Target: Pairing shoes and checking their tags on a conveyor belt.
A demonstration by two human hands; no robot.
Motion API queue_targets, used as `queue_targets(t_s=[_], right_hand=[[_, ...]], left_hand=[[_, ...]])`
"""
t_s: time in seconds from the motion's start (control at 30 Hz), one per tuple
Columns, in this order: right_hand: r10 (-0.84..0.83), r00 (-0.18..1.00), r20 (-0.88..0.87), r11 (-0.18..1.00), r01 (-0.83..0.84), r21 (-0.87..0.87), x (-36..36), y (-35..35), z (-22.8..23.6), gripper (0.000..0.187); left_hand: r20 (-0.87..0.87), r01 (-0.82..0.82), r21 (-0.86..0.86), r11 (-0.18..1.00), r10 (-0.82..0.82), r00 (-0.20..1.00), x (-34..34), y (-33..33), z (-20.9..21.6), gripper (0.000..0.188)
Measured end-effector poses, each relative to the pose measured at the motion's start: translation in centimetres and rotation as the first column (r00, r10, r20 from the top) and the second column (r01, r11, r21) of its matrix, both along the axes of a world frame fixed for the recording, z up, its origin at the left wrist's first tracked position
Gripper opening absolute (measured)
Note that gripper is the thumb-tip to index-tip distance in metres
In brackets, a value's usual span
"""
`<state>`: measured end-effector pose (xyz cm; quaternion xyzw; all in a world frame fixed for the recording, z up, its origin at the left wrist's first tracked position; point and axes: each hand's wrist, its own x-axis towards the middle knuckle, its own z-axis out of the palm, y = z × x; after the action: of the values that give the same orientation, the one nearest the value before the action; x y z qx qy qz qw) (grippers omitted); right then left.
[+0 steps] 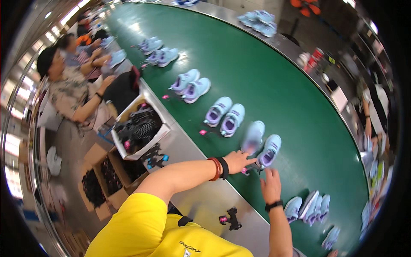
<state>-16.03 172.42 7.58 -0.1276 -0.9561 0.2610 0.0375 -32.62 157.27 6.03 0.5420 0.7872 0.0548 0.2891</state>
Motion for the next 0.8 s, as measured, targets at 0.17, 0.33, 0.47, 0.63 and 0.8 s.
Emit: queue_targets(t_s=[0.17,0.33,0.47,0.63,0.8], right_hand=[[0.002,0.968,0.252,0.982,0.046,-0.184,10.2,-5.7,-0.1,0.042],[-0.033,0.98,0.198,0.985,0.065,-0.159,11.3,-11.4,-1.1,0.045],[-0.063,0.984,0.166,0.993,0.079,-0.089,9.3,-15.3,-4.4,0.035],[-0.169,0.984,0.057,0.974,0.176,-0.14,9.9,-15.8,-3.8,0.021],[-0.223,0.975,0.009,0.836,0.196,-0.513,12.2,-13.3,-3.4,0.024]], left_hand=[[-0.218,-0.007,0.495,0.869,0.132,0.967,0.9,0.3,1.3,0.048],[-0.164,0.012,0.67,0.742,0.132,0.978,2.6,2.6,5.1,0.018],[-0.161,0.133,0.634,0.762,-0.038,0.986,3.3,2.3,4.9,0.033],[-0.027,0.276,0.52,0.808,-0.307,0.951,9.3,6.0,3.5,0.026],[0.092,0.461,0.532,0.71,-0.59,0.802,15.5,9.5,1.9,0.023]])
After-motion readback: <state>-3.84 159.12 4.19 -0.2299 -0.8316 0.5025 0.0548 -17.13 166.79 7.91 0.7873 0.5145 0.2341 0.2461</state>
